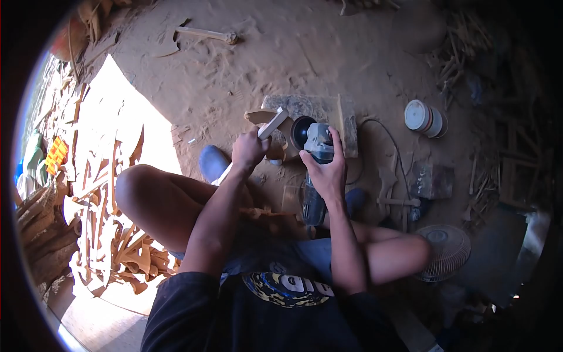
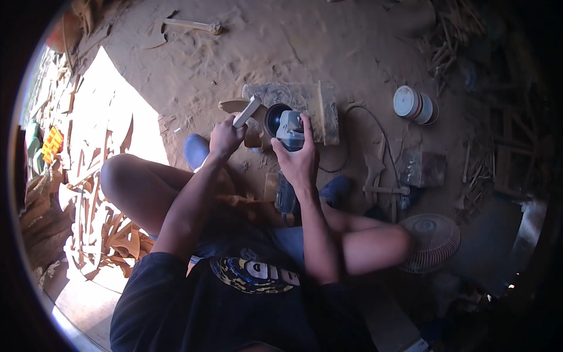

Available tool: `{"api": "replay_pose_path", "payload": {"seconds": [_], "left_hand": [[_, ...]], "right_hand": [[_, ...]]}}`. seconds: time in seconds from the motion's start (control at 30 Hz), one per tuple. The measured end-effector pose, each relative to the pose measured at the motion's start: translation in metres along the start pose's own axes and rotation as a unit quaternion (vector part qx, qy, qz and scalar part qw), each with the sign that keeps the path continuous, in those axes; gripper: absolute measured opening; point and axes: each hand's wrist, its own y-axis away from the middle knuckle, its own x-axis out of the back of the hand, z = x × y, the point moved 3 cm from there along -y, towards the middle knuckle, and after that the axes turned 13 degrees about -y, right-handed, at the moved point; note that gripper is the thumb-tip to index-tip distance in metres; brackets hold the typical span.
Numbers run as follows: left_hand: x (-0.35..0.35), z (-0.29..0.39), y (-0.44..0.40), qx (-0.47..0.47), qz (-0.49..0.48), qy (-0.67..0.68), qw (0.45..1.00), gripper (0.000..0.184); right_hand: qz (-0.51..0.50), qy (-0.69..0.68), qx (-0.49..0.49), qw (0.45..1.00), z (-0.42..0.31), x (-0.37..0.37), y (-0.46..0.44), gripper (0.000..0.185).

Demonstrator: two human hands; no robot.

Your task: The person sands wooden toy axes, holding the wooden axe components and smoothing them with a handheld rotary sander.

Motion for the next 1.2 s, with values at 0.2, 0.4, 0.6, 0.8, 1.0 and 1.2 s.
{"api": "replay_pose_path", "payload": {"seconds": [0.2, 0.4, 0.6, 0.8, 1.0, 1.2], "left_hand": [[0.002, 0.001, 0.001, 0.004, 0.002, 0.003, 1.0, 0.04], [0.004, 0.003, 0.002, 0.005, -0.008, -0.002, 1.0, 0.042], [0.003, 0.003, 0.002, -0.003, -0.005, -0.003, 1.0, 0.042], [-0.003, 0.004, 0.004, -0.024, -0.003, -0.016, 1.0, 0.04], [-0.036, 0.011, 0.014, -0.111, -0.082, -0.065, 0.988, 0.041], [-0.011, 0.004, -0.038, -0.193, -0.056, 0.112, 0.973, 0.021]], "right_hand": [[-0.001, 0.079, 0.029, 0.996, -0.004, 0.001, 0.002, 0.082], [-0.002, 0.171, -0.025, 0.985, -0.005, 0.008, 0.009, 0.083], [0.02, 0.312, 0.025, 0.949, 0.008, 0.013, 0.01, 0.085], [0.045, 0.332, 0.045, 0.941, 0.009, 0.026, 0.002, 0.083], [0.123, 0.054, 0.114, 0.984, -0.01, 0.061, 0.002, 0.083], [0.211, -0.023, 0.11, 0.971, -0.037, 0.112, 0.011, 0.082]]}}
